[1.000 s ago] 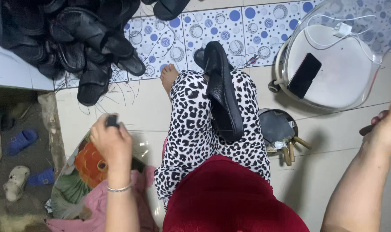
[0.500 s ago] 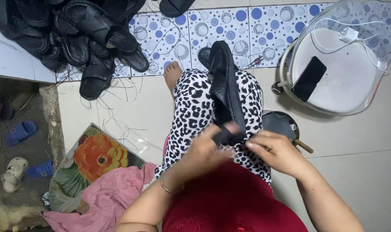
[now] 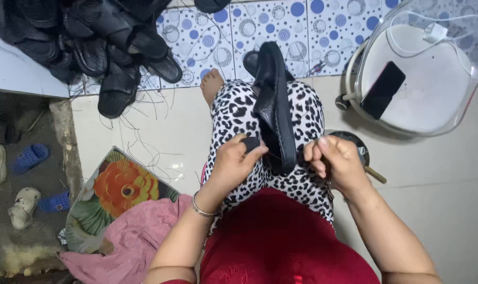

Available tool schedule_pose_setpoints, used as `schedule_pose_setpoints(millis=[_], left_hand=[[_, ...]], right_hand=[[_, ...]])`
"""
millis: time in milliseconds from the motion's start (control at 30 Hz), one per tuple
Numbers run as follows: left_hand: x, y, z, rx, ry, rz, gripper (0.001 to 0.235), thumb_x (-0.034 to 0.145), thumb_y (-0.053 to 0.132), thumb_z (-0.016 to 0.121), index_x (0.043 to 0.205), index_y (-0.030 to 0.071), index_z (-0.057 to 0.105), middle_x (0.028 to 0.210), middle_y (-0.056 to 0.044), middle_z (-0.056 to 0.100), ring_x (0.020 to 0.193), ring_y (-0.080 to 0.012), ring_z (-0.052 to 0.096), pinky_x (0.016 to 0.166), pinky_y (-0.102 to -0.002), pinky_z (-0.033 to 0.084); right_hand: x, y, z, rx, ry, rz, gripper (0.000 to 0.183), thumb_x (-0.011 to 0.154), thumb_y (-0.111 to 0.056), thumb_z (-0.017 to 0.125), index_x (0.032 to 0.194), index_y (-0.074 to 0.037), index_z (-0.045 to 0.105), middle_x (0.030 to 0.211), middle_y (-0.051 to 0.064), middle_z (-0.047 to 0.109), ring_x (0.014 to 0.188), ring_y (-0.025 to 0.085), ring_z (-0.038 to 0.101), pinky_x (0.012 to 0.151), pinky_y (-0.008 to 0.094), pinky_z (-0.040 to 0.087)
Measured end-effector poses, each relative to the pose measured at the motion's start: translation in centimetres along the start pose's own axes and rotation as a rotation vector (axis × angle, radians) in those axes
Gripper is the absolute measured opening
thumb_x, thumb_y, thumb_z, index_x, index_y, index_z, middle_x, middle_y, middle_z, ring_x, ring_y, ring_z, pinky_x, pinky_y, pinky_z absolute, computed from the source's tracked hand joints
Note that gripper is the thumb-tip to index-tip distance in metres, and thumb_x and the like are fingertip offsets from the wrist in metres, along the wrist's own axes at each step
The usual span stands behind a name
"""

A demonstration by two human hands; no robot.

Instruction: The person sits on the floor and sews a black shoe using a needle and thread. They repeatedly pass the needle through the shoe's sole and strap area, pulling the thread tight to secure the stitching.

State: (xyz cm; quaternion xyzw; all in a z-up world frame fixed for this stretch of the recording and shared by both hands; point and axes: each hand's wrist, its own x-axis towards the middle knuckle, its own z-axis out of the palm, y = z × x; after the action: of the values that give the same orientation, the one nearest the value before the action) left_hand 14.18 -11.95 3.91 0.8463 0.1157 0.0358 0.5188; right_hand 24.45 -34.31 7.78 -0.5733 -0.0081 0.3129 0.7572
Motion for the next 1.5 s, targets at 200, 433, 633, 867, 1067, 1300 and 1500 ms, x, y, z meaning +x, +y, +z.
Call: schedule_pose_setpoints(millis=[200, 433, 633, 867, 1067, 1300, 1500], left_hand=[[-0.8, 3.1, -0.9, -0.479, -0.128, 0.335, 0.009, 0.084, 0.013, 0.082, 0.088, 0.007, 0.077, 0.095, -0.007, 0.066, 0.079, -0.0262, 0.068, 0.07, -0.032, 0.056], [-4.8, -12.5, -12.5, -0.626, 0.377, -0.784, 0.016, 0.094, 0.02, 0.068, 0.088, 0.005, 0.068, 0.067, -0.007, 0.062, 0.055, -0.0179, 0.057, 0.047, -0.031, 0.047], [-2.3, -6.5, -8.8, 0.613, 0.283, -0.643, 0.043, 0.092, 0.031, 0.069, 0.12, -0.003, 0.065, 0.125, -0.02, 0.063, 0.114, -0.0352, 0.061, 0.102, -0.048, 0.047], [-1.8, 1.9, 0.3, 0.32, 0.092, 0.359, 0.099, 0.078, 0.061, 0.076, 0.153, 0.009, 0.037, 0.162, -0.023, 0.033, 0.153, -0.04, 0.023, 0.126, -0.059, 0.009], [-0.7, 0.3, 2.8, 0.42, 0.171, 0.435, 0.102, 0.078, 0.072, 0.063, 0.149, 0.002, 0.044, 0.154, -0.026, 0.046, 0.148, -0.0434, 0.038, 0.123, -0.062, 0.018], [-0.4, -0.7, 4.3, 0.503, 0.208, 0.494, 0.092, 0.082, 0.075, 0.05, 0.138, 0.002, 0.053, 0.14, -0.022, 0.059, 0.142, -0.0384, 0.048, 0.122, -0.068, 0.009], [0.1, -1.8, 5.0, 0.549, 0.311, 0.54, 0.095, 0.076, 0.081, 0.051, 0.131, 0.003, 0.06, 0.135, -0.019, 0.063, 0.135, -0.0361, 0.056, 0.122, -0.066, 0.015]], right_hand=[[-1.9, -7.0, 5.8, -0.645, -0.363, -0.499, 0.007, 0.085, -0.011, 0.077, 0.082, -0.005, 0.078, 0.099, 0.015, 0.076, 0.07, 0.02, 0.07, 0.067, 0.029, 0.059], [-2.5, -9.2, -0.2, -1.216, -0.346, -0.045, 0.058, 0.096, -0.02, 0.06, 0.153, -0.022, 0.048, 0.109, 0.011, 0.058, 0.08, 0.028, 0.062, 0.084, 0.043, 0.055], [-2.3, -6.6, -1.9, -1.559, -0.513, -0.191, 0.058, 0.096, -0.026, 0.065, 0.15, -0.042, 0.051, 0.088, -0.004, 0.055, 0.069, 0.016, 0.056, 0.05, 0.035, 0.049], [-1.9, -8.7, 2.0, -1.507, -0.438, -0.276, 0.029, 0.094, -0.024, 0.066, 0.121, -0.021, 0.078, 0.071, 0.011, 0.073, 0.048, 0.028, 0.07, 0.05, 0.04, 0.054], [-1.7, -8.6, 1.4, -1.663, -0.462, -0.216, 0.033, 0.095, -0.032, 0.062, 0.125, -0.038, 0.075, 0.074, 0.005, 0.071, 0.062, 0.03, 0.072, 0.055, 0.043, 0.058], [-1.5, -8.4, 1.4, -1.951, -0.574, -0.179, 0.044, 0.096, -0.027, 0.053, 0.133, -0.046, 0.065, 0.079, 0.002, 0.069, 0.06, 0.025, 0.073, 0.057, 0.042, 0.061], [0.7, -7.4, 2.5, -1.771, -0.689, -0.311, 0.021, 0.1, -0.025, 0.05, 0.107, -0.023, 0.071, 0.085, 0.009, 0.07, 0.06, 0.028, 0.074, 0.051, 0.042, 0.059]])
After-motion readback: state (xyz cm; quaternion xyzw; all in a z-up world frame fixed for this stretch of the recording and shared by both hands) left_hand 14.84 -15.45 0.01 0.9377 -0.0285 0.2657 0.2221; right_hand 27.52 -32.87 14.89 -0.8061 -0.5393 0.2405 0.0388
